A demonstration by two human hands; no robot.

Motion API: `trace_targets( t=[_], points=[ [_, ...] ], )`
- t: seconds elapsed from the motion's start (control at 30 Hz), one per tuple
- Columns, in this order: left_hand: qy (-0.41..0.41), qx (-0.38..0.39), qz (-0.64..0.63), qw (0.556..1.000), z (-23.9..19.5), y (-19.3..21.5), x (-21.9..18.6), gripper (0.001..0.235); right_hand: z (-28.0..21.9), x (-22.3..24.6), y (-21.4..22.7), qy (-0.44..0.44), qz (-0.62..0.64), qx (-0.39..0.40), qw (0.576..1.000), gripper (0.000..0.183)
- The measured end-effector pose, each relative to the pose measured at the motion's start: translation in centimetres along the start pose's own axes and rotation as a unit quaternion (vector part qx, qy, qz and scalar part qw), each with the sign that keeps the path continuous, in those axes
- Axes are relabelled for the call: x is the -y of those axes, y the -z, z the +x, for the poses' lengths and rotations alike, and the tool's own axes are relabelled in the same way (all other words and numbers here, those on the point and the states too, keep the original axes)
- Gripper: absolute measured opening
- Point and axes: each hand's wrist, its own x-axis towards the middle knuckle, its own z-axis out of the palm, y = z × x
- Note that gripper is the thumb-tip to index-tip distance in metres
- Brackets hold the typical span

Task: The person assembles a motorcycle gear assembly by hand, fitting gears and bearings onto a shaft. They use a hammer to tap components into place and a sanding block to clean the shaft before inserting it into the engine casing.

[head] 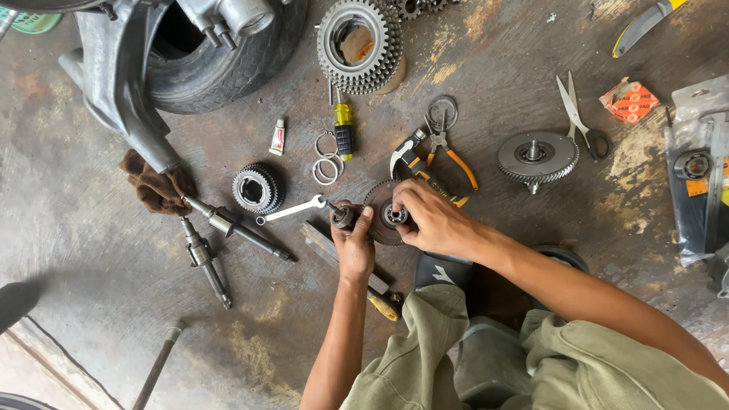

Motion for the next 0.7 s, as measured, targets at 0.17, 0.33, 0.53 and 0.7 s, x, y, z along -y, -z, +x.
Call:
trace_targets(
  t=[0.17, 0.33, 0.53, 0.7],
  points=[
    [0.026, -0.022, -0.097, 0.995, -0.2, -0.6, 0.1, 0.027, 0.4, 1.3, 1.0, 0.003, 0.004, 0.001, 1.0, 0.035],
    [0.034, -0.03, -0.122, 0.992, 0.0, -0.3, 0.6, 0.028, 0.6, 2.3, 1.7, 0.023, -0.035, 0.007, 0.999, 0.031],
    [0.03, -0.034, -0.135, 0.99, -0.2, -0.6, 0.3, 0.028, 0.5, 2.6, 2.0, 0.014, -0.038, 0.025, 0.999, 0.021],
    [0.037, -0.032, -0.135, 0.99, -0.4, -0.6, 0.3, 0.028, 0.3, 2.1, 1.8, 0.008, -0.038, 0.033, 0.999, 0.022]
  ],
)
